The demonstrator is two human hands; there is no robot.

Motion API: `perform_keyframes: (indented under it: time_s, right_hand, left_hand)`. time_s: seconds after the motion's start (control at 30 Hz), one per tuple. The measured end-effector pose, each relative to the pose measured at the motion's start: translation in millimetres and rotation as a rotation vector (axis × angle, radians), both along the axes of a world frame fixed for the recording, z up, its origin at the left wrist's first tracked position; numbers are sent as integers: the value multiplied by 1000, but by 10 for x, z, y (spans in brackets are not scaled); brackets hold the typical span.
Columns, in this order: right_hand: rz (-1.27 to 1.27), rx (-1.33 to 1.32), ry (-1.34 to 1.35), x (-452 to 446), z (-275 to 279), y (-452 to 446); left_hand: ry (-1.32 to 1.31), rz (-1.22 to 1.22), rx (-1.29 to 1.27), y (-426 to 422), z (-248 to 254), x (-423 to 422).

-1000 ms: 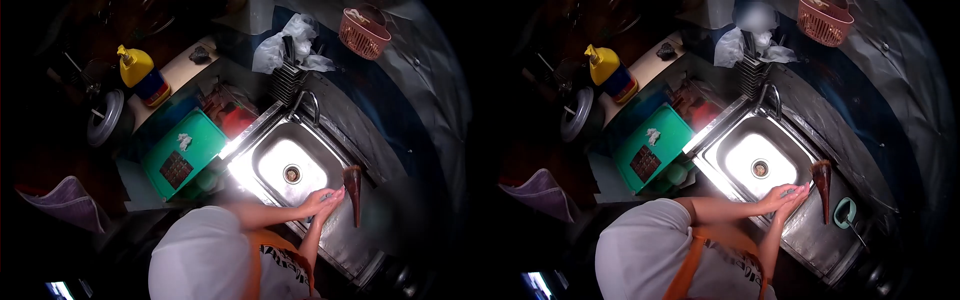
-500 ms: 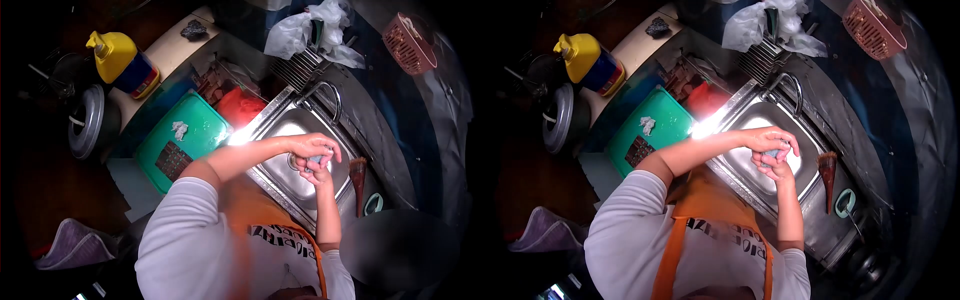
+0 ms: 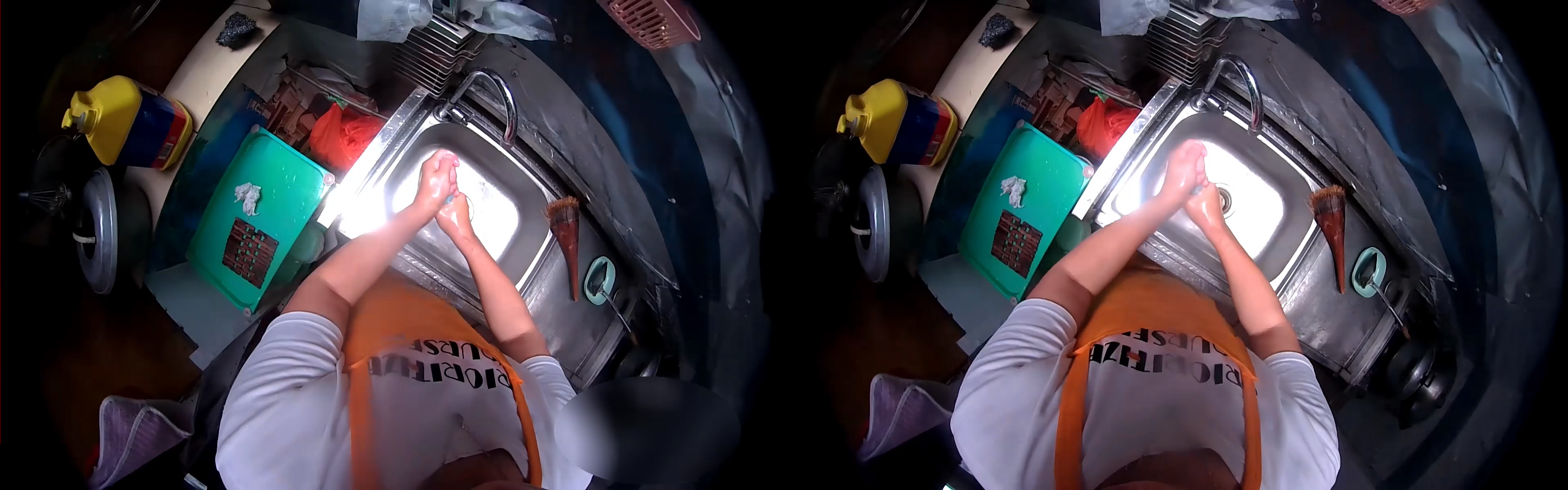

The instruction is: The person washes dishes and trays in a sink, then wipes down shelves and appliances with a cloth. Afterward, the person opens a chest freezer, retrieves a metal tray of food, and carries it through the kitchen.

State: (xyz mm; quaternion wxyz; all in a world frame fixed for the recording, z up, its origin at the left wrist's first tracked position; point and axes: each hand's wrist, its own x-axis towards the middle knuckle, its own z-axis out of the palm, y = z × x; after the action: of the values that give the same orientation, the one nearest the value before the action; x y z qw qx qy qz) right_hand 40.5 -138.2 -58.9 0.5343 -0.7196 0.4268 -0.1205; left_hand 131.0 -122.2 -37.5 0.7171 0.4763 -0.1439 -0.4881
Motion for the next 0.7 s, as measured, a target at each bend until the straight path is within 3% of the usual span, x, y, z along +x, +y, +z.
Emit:
perform_keyframes:
  time_s: [0.07, 0.17, 0.2, 0.23, 0.27, 0.33, 0.43, 0.53, 0.6, 0.67, 0.7]
  right_hand:
    - [6, -205, -84, -49, -237, 44]
    - [100, -455, 382, -275, -851, -67]
    - [113, -292, 386, -432, -868, -113]
    - [117, -133, 399, -593, -883, -155]
    - [96, 248, 334, -680, -725, -189]
    - [-32, 437, 338, -898, -574, -197]
    - [-266, 646, 128, -1252, -414, -146]
    - [-354, 515, 160, -1366, -292, -53]
    - [-372, 488, 156, -1384, -319, -32]
    - [-466, 485, 110, -1222, -220, 47]
    - [-464, 490, 98, -1119, -172, 74]
  left_hand:
    - [-73, -10, 70, 71, -331, -48]
    - [-980, -101, 326, 239, -828, -118]
    - [-1261, -195, 417, 306, -964, -66]
    - [-1189, -358, 315, 402, -755, 143]
    - [-1208, -318, 230, 519, -370, 356]
    - [-1118, -214, 221, 616, -2, 930]
    - [-1365, 212, 318, 933, 551, 1906]
    - [-1591, 512, 477, 1255, 909, 2770]
    - [-1857, 657, 725, 1388, 914, 3182]
    - [-1795, 641, 995, 1427, 784, 3453]
    - [-1757, 658, 944, 1429, 736, 3547]
